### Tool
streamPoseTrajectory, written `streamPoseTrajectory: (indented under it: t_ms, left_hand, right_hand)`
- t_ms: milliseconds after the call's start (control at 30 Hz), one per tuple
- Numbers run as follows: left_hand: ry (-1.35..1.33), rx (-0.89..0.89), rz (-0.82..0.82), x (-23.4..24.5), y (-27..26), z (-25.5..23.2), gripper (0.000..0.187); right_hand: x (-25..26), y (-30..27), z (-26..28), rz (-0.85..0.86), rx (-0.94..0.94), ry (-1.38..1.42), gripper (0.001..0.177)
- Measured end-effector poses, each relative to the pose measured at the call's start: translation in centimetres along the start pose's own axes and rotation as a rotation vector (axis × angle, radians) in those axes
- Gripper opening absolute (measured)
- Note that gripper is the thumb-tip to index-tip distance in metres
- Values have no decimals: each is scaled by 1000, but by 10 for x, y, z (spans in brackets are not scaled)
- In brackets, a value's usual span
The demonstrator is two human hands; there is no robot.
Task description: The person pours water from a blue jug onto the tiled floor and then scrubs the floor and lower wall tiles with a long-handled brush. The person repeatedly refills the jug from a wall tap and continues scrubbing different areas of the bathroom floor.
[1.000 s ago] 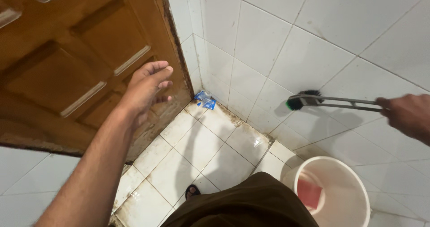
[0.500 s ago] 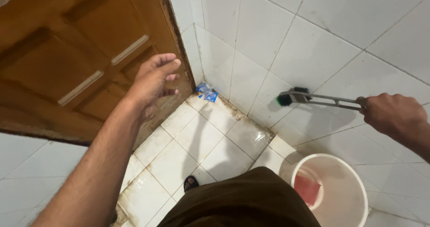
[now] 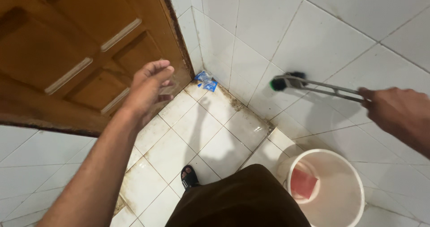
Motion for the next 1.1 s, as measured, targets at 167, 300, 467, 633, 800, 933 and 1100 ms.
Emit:
streamPoseTrajectory:
  t_ms: [167,300,467,633,800,933,1100]
  left_hand:
    - [26,-27,42,-10,25,18,38]
    - [61,-7,59,-5,46,28,37]
    - [155,17,75,11,74,42,35]
    - [139,62,133,24,107,70,35]
    - [-41,154,228,27,142,109,49]
    - [-193,241,278,30,161,146,59]
    - [-283,339,238,27,180,195,61]
  right_hand:
    - [26,14,54,98,-34,77,61]
    - [8,15,69,87,32,10,68]
    - [-10,5,63,196,-32,-84,68]
    - [-9,-7,68,268,-89,-152,56]
    - [-19,16,103,124,-62,-97,64]
    - [-45,36,127,135,-101,-14,58]
    - [-99,35,136,200,-168,-15,62]
Point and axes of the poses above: each hand's wrist, its own y-axis towards the middle knuckle, its own x-axis out of the back of the hand, z = x × y, the point moved 6 cm from there along y, towards the middle knuckle, and after that the axes turned 6 degrees about -z, right-handed, at the moved point
